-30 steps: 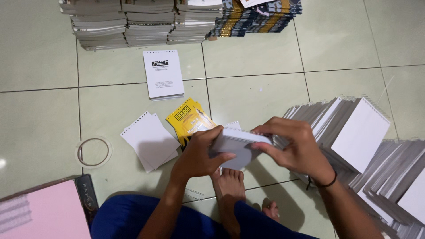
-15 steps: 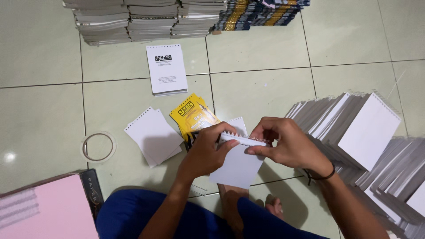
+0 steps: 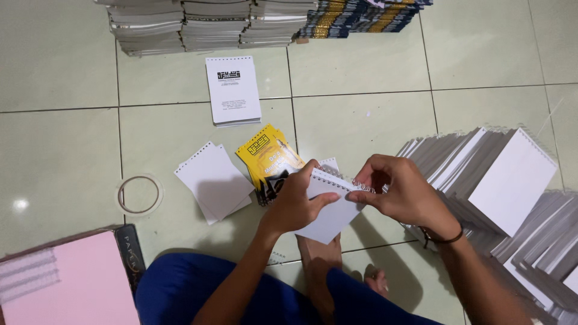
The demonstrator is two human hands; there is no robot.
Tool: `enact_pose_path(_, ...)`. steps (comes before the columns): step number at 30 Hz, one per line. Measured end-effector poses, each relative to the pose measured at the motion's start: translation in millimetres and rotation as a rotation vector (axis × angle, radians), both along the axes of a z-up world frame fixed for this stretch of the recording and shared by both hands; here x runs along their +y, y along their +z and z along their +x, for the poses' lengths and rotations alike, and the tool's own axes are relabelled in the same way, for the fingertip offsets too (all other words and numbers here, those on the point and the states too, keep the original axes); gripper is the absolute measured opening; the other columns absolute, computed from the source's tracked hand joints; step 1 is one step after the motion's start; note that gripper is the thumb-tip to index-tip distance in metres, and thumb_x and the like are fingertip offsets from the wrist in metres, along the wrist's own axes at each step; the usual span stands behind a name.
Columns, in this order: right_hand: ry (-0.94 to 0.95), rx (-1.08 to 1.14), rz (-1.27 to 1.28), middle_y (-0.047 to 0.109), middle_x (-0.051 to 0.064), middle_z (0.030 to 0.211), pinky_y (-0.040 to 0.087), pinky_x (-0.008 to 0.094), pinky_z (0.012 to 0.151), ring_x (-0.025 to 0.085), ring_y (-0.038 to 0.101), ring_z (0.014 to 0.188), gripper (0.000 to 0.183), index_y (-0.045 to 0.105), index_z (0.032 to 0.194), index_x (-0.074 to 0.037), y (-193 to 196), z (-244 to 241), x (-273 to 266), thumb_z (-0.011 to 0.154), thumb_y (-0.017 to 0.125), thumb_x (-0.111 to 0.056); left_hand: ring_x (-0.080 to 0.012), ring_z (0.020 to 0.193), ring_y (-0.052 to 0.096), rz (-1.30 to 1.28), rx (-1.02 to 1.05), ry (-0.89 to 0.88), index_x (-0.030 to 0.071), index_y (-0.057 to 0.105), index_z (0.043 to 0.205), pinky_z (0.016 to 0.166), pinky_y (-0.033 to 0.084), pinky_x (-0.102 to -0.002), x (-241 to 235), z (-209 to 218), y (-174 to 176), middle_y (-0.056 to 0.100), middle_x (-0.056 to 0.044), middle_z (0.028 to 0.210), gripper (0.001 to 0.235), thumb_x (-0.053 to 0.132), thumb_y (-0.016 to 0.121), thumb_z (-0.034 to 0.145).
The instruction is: The person sits on the floor and assembles spiral-bound notebooks by hand. They pick up a stack of white paper sheets, align them with a yellow cover sheet, and insert a plastic spiral binding through the holes. The completed notebooks are placed in a stack nearby.
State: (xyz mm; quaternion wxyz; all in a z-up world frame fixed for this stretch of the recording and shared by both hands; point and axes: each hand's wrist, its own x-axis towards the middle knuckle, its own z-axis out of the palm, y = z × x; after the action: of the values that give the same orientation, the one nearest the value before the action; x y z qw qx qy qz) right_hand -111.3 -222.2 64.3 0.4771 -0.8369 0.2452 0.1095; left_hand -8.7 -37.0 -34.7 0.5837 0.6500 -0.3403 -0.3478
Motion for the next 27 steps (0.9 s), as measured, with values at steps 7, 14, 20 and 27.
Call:
enact_pose_path(7, 0.069, -0.084, -0.02, 0.068, 0.01, 0.068, 0.057, 0.033, 0.067, 0.018, 0.062, 0.065, 0.028, 0.079, 0.094, 0.0, -2, 8, 7, 0.071, 0.091, -0.011, -0.0327, 0.072, 0.074, 0.034, -0.08, 0.019, 0.001, 0.055, 0.098, 0.065, 0.054, -0.04, 3, 4, 9, 0.067, -0.021, 0.071, 0.038, 0.022, 0.083, 0.083)
enact_pose_path(14, -0.044, -0.181, 0.125, 0.066, 0.009, 0.067, 0.056, 0.032, 0.066, 0.016, 0.06, 0.066, 0.019, 0.076, 0.087, 0.004, -27, 0, 3, 0.073, 0.088, -0.002, -0.0386, 0.081, 0.072, -0.05, -0.136, 0.033, -0.008, 0.061, 0.107, 0.071, 0.054, -0.044, -1, 2, -13, 0.067, -0.029, 0.08, 0.063, 0.03, 0.093, 0.069)
enact_pose_path(20, -0.001, -0.229, 0.112, 0.066, 0.011, 0.07, 0.057, 0.034, 0.068, 0.017, 0.061, 0.068, 0.018, 0.077, 0.088, 0.003, -23, 6, 8, 0.074, 0.087, -0.002, -0.0517, 0.091, 0.07, 0.026, -0.308, -0.038, -0.012, 0.056, 0.13, 0.081, 0.056, -0.058, -6, -9, -5, 0.069, -0.033, 0.093, 0.077, 0.035, 0.087, 0.077)
enact_pose_path(27, -0.029, -0.467, -0.211, 0.065, 0.009, 0.071, 0.055, 0.034, 0.064, 0.021, 0.064, 0.062, 0.022, 0.076, 0.088, -0.004, -24, 1, 32, 0.074, 0.09, -0.012, -0.0503, 0.084, 0.068, 0.037, -0.302, -0.011, 0.001, 0.061, 0.124, 0.074, 0.054, -0.055, -7, -13, -43, 0.067, -0.023, 0.083, 0.05, 0.013, 0.075, 0.077)
